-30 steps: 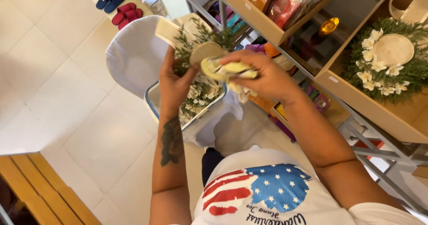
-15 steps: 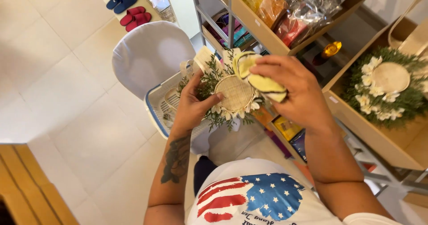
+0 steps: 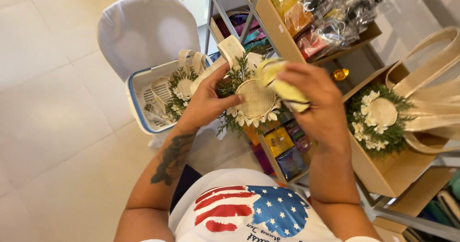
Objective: Cleaning decorative wreaths with a cloth and organizing them on metal shelves.
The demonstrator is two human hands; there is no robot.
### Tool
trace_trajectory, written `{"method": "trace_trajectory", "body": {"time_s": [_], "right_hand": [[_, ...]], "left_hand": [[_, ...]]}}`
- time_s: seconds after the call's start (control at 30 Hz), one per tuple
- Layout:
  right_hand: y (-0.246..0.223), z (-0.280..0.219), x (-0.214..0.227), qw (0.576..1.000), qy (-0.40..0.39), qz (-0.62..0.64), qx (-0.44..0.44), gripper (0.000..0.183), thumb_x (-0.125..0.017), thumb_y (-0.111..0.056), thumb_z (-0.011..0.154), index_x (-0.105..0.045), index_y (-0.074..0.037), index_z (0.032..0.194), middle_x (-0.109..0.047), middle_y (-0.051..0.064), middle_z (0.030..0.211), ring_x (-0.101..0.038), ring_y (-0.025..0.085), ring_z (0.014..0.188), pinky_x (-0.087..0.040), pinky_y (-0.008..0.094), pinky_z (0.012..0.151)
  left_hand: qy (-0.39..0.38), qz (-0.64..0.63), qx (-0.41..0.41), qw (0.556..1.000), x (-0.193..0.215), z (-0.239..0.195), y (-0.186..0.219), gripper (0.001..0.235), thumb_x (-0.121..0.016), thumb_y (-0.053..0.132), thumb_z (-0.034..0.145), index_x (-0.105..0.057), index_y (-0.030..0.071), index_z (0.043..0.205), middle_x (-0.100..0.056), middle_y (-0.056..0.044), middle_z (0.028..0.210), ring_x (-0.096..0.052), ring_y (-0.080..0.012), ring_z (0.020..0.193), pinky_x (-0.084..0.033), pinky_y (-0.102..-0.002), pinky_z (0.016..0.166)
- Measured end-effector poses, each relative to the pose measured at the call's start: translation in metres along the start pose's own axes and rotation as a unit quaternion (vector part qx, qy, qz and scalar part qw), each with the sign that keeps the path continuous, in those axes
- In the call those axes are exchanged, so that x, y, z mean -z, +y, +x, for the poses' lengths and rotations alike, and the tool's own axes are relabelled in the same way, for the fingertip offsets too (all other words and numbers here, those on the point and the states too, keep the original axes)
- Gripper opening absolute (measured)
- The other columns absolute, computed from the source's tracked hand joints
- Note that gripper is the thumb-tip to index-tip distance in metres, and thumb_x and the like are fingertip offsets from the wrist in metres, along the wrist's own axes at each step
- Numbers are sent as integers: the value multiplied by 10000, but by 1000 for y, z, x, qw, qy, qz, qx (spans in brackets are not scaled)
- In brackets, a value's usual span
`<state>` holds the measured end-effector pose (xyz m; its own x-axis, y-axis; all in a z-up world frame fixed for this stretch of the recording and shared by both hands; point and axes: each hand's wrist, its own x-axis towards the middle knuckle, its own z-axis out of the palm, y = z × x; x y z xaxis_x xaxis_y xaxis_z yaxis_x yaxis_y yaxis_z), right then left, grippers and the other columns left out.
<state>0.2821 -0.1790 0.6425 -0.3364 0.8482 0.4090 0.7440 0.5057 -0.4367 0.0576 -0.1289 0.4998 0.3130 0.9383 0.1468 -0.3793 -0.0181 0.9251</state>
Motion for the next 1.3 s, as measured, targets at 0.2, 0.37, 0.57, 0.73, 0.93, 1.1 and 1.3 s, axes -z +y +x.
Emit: {"method": "trace_trajectory", "body": {"time_s": [0.2,0.37,0.57,0.73,0.93,1.1,1.3], "right_hand": [[-51,14,1,969,-245,24,34,441,-763,62,726,-761,-75,1145,-721,253,1145,-696,444,1013,-547,550,897],[-25,9,4,987,-122,105,-27,425,-749,49,803,-728,-90,1204,-684,197,1201,-665,362,1129,-535,491,948],[-4,7,4,951,-185,242,-58,531,-640,98,794,-638,-35,1308,-690,237,1048,-674,331,865,-597,449,728],[79,-22,-10,883,132,376,-250,554,-560,79,667,-651,61,1213,-707,228,1026,-738,256,883,-626,355,830],[121,-45,-73,859,84,393,-318,436,-530,-20,793,-669,22,1204,-707,185,1013,-696,226,903,-592,357,832],[52,-1,-87,863,-32,372,-342,686,-749,-236,766,-560,-70,1404,-654,151,1360,-674,292,1200,-601,402,986],[46,9,-98,888,-19,386,-247,643,-784,-197,808,-563,-68,1399,-648,115,1341,-650,234,1199,-559,331,1023]], "left_hand": [[-8,-32,-32,999,5,0,6,826,-868,-45,783,-494,67,1511,-630,-169,1351,-611,-221,1143,-547,-405,1016],[10,-9,-39,999,14,-6,-8,818,-872,4,806,-482,64,1523,-583,-171,1409,-580,-230,1176,-527,-438,1028],[-10,-27,-36,999,16,-7,-4,803,-843,-50,801,-488,54,1513,-633,-178,1332,-620,-223,1139,-557,-412,988],[-12,-104,-20,994,29,-6,5,830,-813,-106,796,-429,10,1523,-630,-317,1287,-661,-397,1090,-563,-498,988],[-50,-172,-17,984,42,7,23,793,-788,-169,772,-508,58,1478,-673,-220,1263,-706,-298,1071,-612,-428,945],[-179,-211,-1,961,23,11,49,754,-781,-115,808,-525,112,1480,-705,-197,1255,-722,-297,1025,-621,-467,917],[-328,-183,29,926,2,6,66,760,-771,-108,842,-469,61,1518,-675,-231,1289,-707,-226,838,-637,-346,656]]}}
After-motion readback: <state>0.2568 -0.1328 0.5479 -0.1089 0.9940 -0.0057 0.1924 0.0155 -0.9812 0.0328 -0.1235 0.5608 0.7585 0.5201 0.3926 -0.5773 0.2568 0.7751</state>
